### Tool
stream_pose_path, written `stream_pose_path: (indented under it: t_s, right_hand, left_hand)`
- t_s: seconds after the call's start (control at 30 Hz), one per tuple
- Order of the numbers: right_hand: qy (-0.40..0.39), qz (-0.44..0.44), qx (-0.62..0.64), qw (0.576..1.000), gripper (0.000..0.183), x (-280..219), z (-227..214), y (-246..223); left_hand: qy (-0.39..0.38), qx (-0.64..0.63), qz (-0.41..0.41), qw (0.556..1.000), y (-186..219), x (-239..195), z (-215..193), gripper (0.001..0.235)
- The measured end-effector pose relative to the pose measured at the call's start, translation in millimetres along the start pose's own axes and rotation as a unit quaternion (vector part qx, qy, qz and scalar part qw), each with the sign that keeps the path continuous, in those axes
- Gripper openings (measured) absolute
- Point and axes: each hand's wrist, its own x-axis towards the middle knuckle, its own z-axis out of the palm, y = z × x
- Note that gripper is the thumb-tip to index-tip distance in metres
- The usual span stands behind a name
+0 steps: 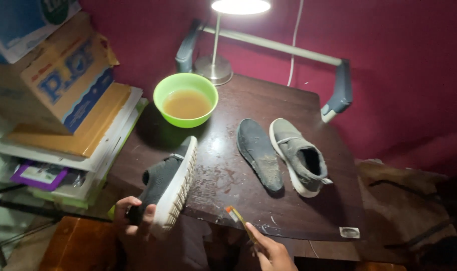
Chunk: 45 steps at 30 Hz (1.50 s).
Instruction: The person scrubs a gray sneaker with a toothbrush, repeatedly dipping the brush into a green bowl of liquid. The person rotates the shoe to clean the upper, sole, and interior, then places it on the table.
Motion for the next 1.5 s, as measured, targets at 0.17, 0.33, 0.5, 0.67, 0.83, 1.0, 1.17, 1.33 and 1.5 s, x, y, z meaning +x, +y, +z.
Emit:
stream_pose_path:
  t_s: [0.17,0.33,0.5,0.67,0.83,1.0,1.17,1.33,1.5]
  right_hand:
    - [0.069,0.056,0.109,0.990,0.072,-5.8,-15.3,35.8]
    - [0.176,0.012,0.155,0.972,0.071,7.4,-21.7,86.3]
    - [0.259,-0.015,0.177,0.949,0.058,0.7,-34.8,76.1]
    - [0.259,-0.007,0.177,0.949,0.054,-6.6,-32.3,73.8]
    - [0.283,-0.053,0.244,0.926,0.052,-5.7,-16.3,84.7]
    - [0.260,-0.017,0.284,0.923,0.052,-9.0,-14.5,83.4]
    - [0.239,0.019,0.275,0.931,0.055,-14.3,-22.0,78.3]
    - [0.211,0.021,0.279,0.936,0.055,-14.4,-25.6,87.5]
    - [0.348,0.083,0.197,0.913,0.026,-11.4,-29.6,87.2]
  left_hand:
    - [-0.185,0.202,0.370,0.888,-33.3,44.9,-1.1,0.023]
    - [-0.331,0.212,0.540,0.744,0.6,41.5,46.1,0.019]
    - [-0.395,0.275,0.568,0.668,-5.3,31.9,73.5,0.014]
    - [-0.377,0.335,0.589,0.631,-40.0,38.9,92.9,0.013]
    - [-0.398,0.333,0.603,0.606,-63.3,70.2,119.2,0.015]
    - [-0.429,0.373,0.593,0.570,-80.7,99.3,144.1,0.017]
    - [-0.394,0.464,0.557,0.565,-93.8,115.5,161.0,0.057]
    - [-0.350,0.518,0.488,0.609,-86.1,90.9,164.8,0.069]
    - [-0.440,0.428,0.453,0.646,-65.0,25.8,183.2,0.021]
